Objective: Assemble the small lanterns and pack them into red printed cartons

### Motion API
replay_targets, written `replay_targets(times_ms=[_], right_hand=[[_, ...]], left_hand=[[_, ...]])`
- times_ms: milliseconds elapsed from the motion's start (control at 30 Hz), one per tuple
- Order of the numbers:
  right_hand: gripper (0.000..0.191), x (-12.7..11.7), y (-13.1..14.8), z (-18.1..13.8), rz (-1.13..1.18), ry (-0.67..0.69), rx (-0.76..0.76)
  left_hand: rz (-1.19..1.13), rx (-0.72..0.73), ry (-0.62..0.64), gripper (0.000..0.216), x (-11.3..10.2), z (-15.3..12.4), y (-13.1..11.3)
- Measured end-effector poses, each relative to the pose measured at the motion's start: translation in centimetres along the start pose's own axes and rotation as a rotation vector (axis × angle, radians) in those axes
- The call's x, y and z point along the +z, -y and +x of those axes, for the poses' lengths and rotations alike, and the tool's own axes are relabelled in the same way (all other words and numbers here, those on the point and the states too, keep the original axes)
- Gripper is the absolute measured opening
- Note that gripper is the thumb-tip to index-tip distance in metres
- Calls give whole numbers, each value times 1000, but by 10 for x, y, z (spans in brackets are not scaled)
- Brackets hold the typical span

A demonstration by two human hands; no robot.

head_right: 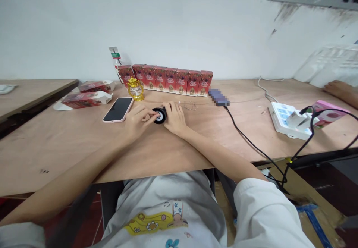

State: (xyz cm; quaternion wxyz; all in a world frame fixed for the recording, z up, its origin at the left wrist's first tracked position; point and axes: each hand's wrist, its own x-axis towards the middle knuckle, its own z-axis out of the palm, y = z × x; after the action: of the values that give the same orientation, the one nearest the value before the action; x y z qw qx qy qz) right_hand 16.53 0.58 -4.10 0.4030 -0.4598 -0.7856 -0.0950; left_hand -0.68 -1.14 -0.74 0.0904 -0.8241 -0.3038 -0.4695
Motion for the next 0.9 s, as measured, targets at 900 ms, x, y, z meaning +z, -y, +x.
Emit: replay_targets(times_ms=[900], right_hand=[[45, 1, -32, 9, 62, -101, 259]], left_hand=[[-405, -760, 223, 33, 24, -3, 62]])
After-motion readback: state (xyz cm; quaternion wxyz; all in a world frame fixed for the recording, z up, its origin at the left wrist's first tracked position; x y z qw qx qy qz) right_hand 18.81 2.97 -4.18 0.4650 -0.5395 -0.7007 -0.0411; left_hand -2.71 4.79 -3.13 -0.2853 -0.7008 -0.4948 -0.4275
